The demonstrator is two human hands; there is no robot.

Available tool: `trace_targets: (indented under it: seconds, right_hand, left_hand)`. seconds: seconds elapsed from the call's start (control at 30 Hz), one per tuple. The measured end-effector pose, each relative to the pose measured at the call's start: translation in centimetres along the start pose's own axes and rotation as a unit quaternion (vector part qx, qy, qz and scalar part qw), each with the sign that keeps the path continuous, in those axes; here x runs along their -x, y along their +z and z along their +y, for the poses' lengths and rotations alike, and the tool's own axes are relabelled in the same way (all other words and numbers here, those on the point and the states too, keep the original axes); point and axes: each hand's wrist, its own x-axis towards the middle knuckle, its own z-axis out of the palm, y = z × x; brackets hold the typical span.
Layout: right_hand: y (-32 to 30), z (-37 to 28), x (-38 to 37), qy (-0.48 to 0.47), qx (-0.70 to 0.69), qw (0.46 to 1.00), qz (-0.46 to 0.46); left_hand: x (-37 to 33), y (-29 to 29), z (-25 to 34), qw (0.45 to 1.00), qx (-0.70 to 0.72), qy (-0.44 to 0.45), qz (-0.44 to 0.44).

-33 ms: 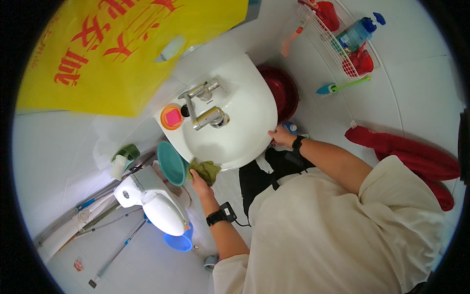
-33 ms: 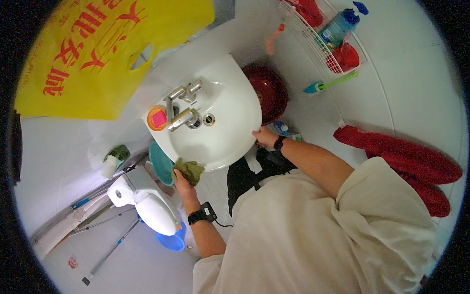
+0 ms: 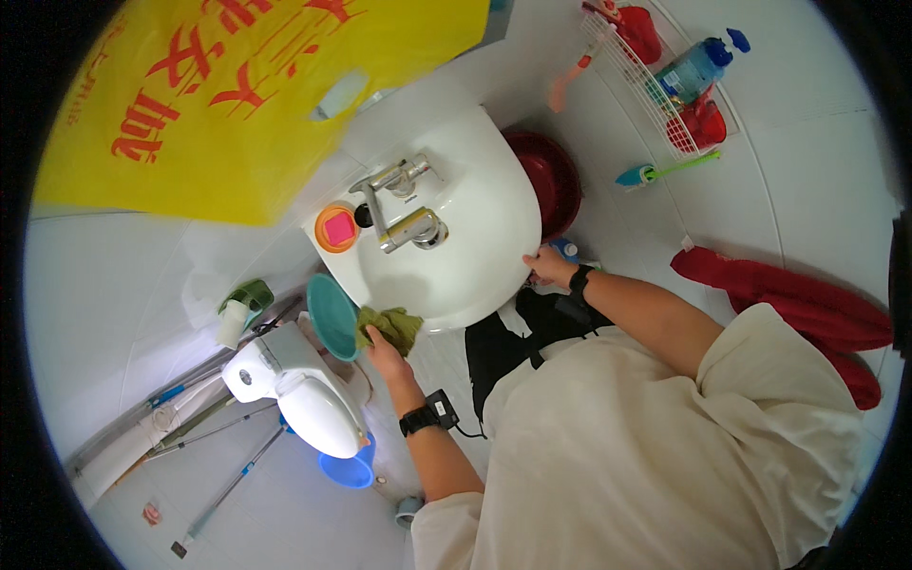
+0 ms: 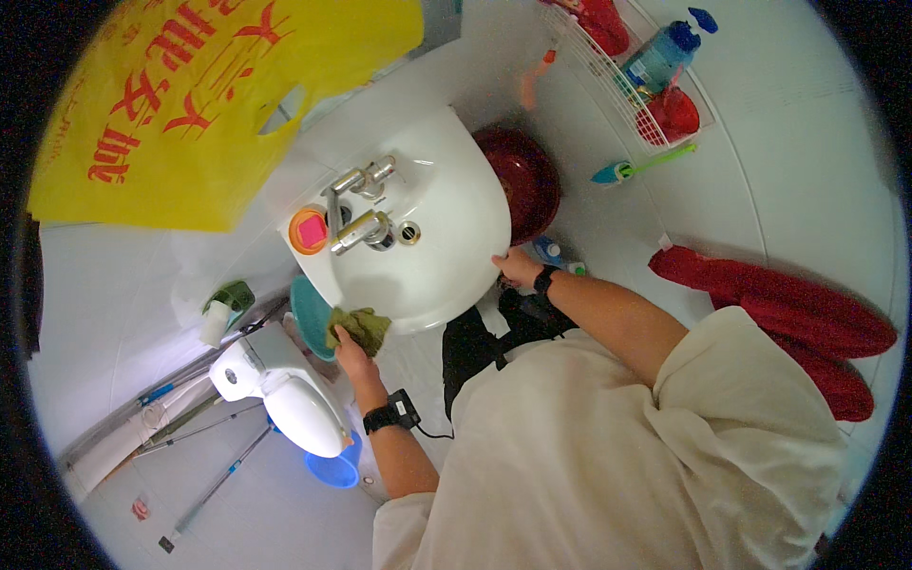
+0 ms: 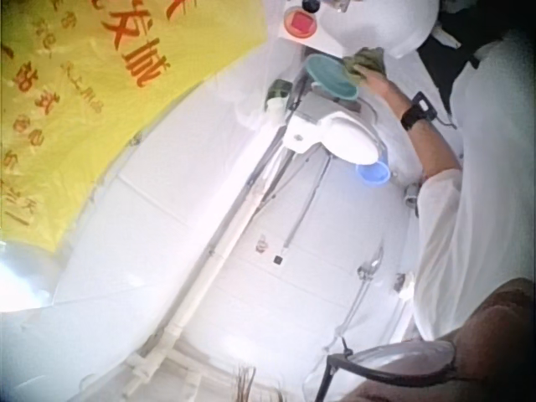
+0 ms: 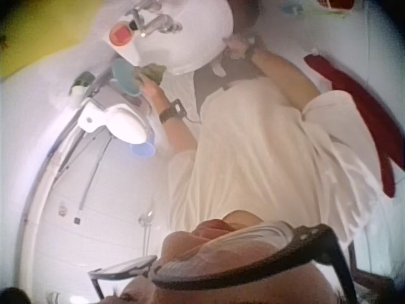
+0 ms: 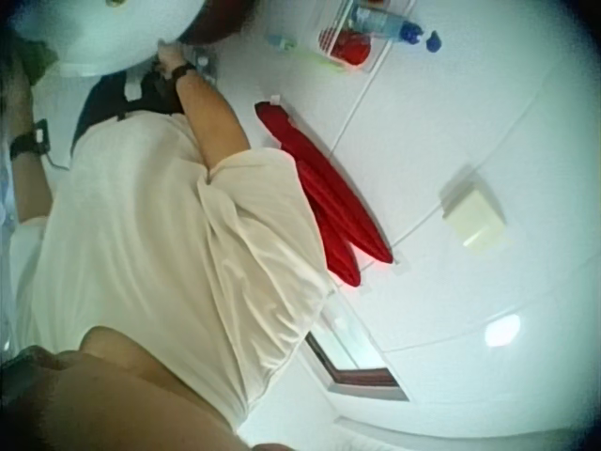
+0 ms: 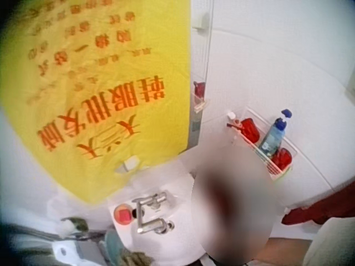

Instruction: The person cleans a bathroom by wiping a door frame, wall tiles, and around a sink using a cloth.

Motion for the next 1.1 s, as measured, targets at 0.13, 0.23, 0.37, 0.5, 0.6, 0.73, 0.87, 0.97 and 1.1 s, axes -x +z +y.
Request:
trace_targets:
  seconds: [0.13,0.23,0.37,0.5,0.6,0.73,0.87,0.97,1.1]
  right_hand:
    - [1.4,-0.3,-0.1,0.032,-0.003,0.999,-0.009]
    - [1.0,0.5,-0.9,0.017,0.014,1.000,0.008]
    - [-0.1,1.1,-0.5,0.051,0.000,0.998,0.046]
    - [1.7,-0.2,-0.1,0.053,0.011,0.998,0.025]
    - [1.3,0.2,0.0,0.069,0.016,0.996,0.057]
    - [2.4,-0.1,-0.2,0.074,-0.002,0.996,0.054]
    - [1.9,1.1,-0.3,0.057,-0.022,0.995,0.081]
    - [2.4,1.0,-0.4,0.044,-0.041,0.996,0.071]
    - [2.2,1.5,-0.8,0.042,-0.072,0.994,0.076]
  left_hand:
    - [-6.4,0.9,-1.2,0.940,-0.258,0.224,-0.003]
    - [-9.7,4.0,-1.2,0.890,-0.362,0.270,-0.059]
    - [-12.1,8.2,-0.1,0.863,-0.425,0.249,-0.115]
    - [-20.1,4.6,-1.9,0.834,-0.403,0.366,-0.092]
    - [-22.1,5.8,0.1,0.867,-0.208,0.400,-0.213]
    - [-24.3,4.5,2.6,0.800,-0.327,0.415,-0.285]
    - [-18.1,6.2,3.3,0.856,-0.307,0.343,-0.235]
    - [-13.8,4.1,0.6,0.831,-0.357,0.390,-0.173]
    - [-9.7,1.8,-1.3,0.795,-0.416,0.416,-0.148]
